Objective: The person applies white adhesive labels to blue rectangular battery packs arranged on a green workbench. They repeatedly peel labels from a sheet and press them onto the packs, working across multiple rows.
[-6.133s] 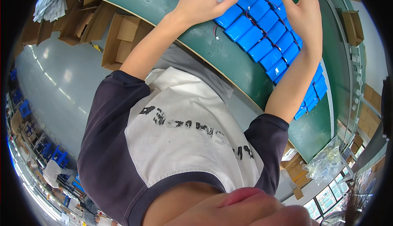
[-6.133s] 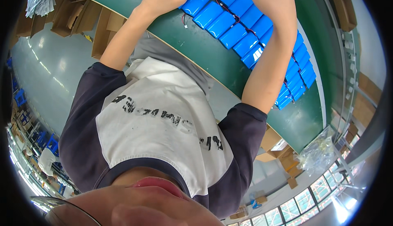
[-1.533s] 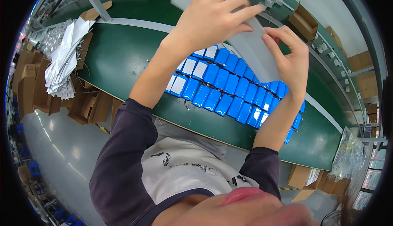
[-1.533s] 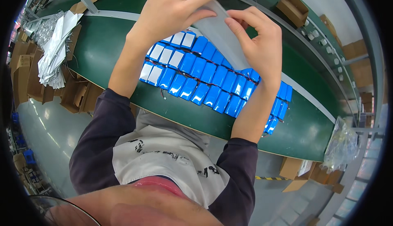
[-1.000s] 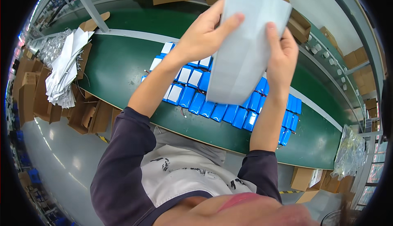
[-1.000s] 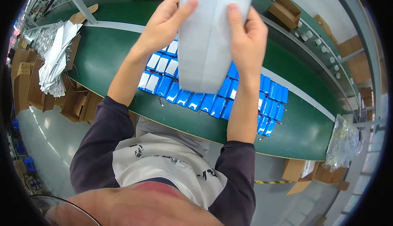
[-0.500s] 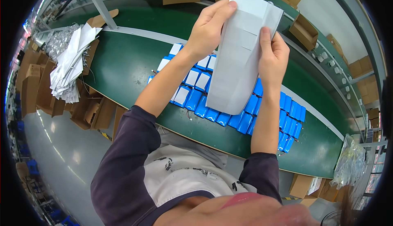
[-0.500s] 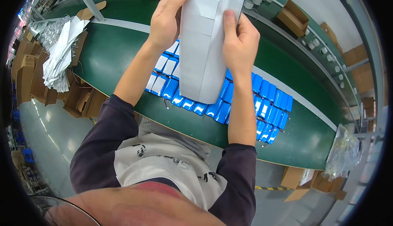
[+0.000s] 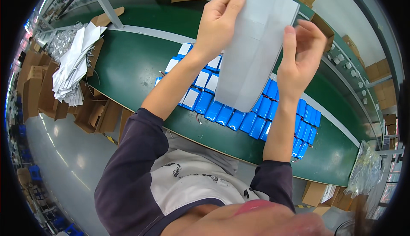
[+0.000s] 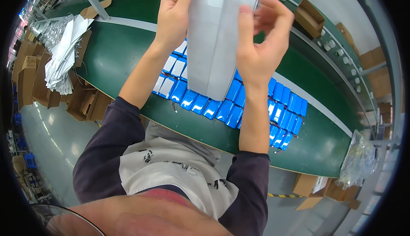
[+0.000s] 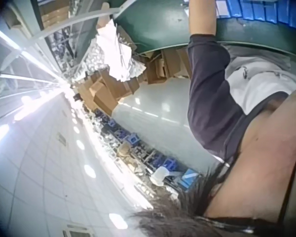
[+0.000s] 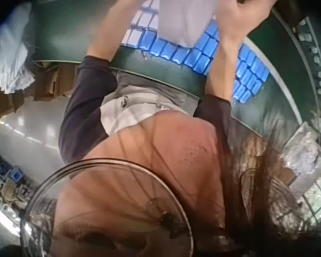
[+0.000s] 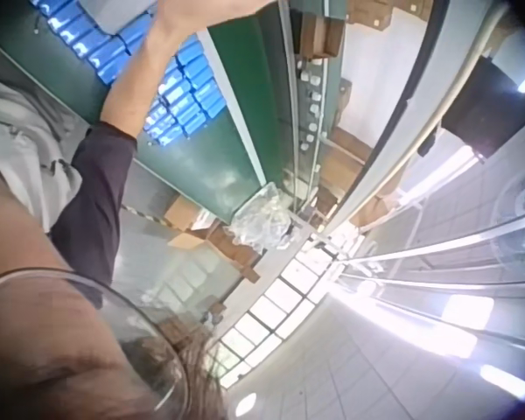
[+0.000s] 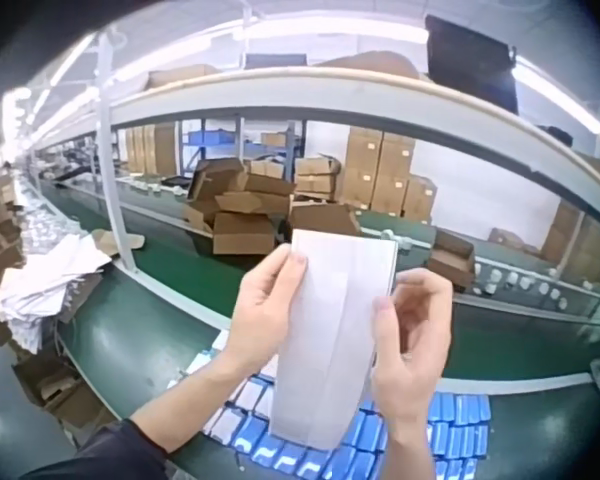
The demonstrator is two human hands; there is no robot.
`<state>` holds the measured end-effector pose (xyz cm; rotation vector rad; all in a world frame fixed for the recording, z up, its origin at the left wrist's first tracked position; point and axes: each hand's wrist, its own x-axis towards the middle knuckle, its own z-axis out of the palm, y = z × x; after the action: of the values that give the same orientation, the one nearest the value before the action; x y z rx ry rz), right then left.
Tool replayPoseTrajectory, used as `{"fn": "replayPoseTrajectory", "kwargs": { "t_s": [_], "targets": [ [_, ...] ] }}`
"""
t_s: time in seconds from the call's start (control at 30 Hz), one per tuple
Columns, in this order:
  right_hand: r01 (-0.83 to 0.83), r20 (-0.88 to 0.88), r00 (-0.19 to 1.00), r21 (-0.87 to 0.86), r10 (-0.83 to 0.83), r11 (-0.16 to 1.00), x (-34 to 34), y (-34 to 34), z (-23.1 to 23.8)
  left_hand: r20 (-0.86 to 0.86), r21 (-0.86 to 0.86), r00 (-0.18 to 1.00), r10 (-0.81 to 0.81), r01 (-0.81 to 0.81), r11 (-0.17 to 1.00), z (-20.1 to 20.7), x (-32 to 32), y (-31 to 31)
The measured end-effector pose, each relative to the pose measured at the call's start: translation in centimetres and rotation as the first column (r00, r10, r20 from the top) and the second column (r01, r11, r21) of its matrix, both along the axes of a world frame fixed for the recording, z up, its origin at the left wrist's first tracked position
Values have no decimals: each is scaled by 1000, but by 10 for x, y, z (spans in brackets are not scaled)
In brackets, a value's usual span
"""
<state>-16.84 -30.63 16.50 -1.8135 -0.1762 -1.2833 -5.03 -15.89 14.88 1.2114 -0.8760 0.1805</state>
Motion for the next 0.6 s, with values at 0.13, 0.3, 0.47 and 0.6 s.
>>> {"fn": "replayPoseTrajectory", "kwargs": {
  "t_s": [0.13,0.3,0.47,0.6],
  "targets": [
    [-339,-125,917,259,379,905,-11,26,10,-172,-103,943,-285,270,957,10,-20,-3],
    [-451,-52,870,316,490,835,-8,9,8,-406,-433,608,-682,529,729,23,-44,-4],
    [-581,12,748,495,663,646,-7,7,8,-416,179,824,-383,488,854,-21,-23,-15],
    [-563,-37,755,474,655,677,-8,10,9,-349,145,874,-338,407,902,-24,-14,-23]
  ]
}}
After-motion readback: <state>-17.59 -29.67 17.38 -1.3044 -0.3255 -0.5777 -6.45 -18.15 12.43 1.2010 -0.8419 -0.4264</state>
